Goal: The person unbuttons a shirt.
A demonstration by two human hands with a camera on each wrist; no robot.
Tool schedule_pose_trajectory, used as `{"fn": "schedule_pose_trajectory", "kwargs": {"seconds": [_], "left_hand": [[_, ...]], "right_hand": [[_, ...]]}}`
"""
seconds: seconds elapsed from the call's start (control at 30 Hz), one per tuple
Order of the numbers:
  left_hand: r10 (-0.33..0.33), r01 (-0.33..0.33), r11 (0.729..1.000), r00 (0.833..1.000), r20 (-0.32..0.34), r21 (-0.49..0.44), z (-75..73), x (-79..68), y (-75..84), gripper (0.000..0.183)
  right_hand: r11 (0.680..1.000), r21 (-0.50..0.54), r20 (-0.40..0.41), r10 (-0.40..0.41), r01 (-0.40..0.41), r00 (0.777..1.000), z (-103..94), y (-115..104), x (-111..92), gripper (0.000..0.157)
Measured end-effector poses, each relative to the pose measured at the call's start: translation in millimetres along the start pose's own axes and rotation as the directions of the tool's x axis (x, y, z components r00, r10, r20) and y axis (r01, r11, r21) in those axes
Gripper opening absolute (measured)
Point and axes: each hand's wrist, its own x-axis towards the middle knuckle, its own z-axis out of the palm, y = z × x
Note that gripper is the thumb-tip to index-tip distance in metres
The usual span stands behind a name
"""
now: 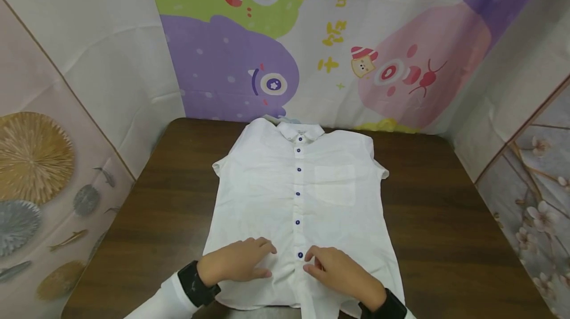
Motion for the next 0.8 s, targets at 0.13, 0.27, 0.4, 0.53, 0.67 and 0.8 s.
{"fn": "schedule_pose_trajectory", "kwargs": {"seconds": [0.13,0.27,0.4,0.53,0.67,0.8], "left_hand": [[0.038,-0.038,0.999,0.995,-0.095,0.005,-3.5,9.6,7.3,0.041],[0.020,-0.025,0.999,0.987,-0.158,-0.026,-3.5,17.5,13.5,0.040],[-0.008,-0.019,0.990,0.980,-0.197,-0.138,-0.7,22.5,17.0,0.036],[-0.020,-0.040,0.959,0.978,-0.206,-0.281,6.1,26.7,17.0,0.032],[-0.048,-0.023,0.941,0.979,-0.200,-0.338,16.6,29.9,15.7,0.033],[-0.065,-0.010,0.925,0.981,-0.185,-0.380,26.6,31.3,14.9,0.034]], "right_hand": [[0.998,-0.059,-0.150,-0.015,0.007,0.989,3.5,-3,7,0.017],[0.997,-0.055,-0.194,0.050,-0.061,0.980,11.0,-7,14,0.021],[0.988,-0.054,-0.183,0.134,-0.146,0.974,18.1,-8,18,0.032],[0.978,-0.091,-0.209,0.163,-0.185,0.964,24.3,-6,18,0.039],[0.974,-0.106,-0.231,0.172,-0.201,0.958,29.3,-3,18,0.045],[0.972,-0.109,-0.241,0.179,-0.210,0.954,33.1,-1,17,0.047]]}}
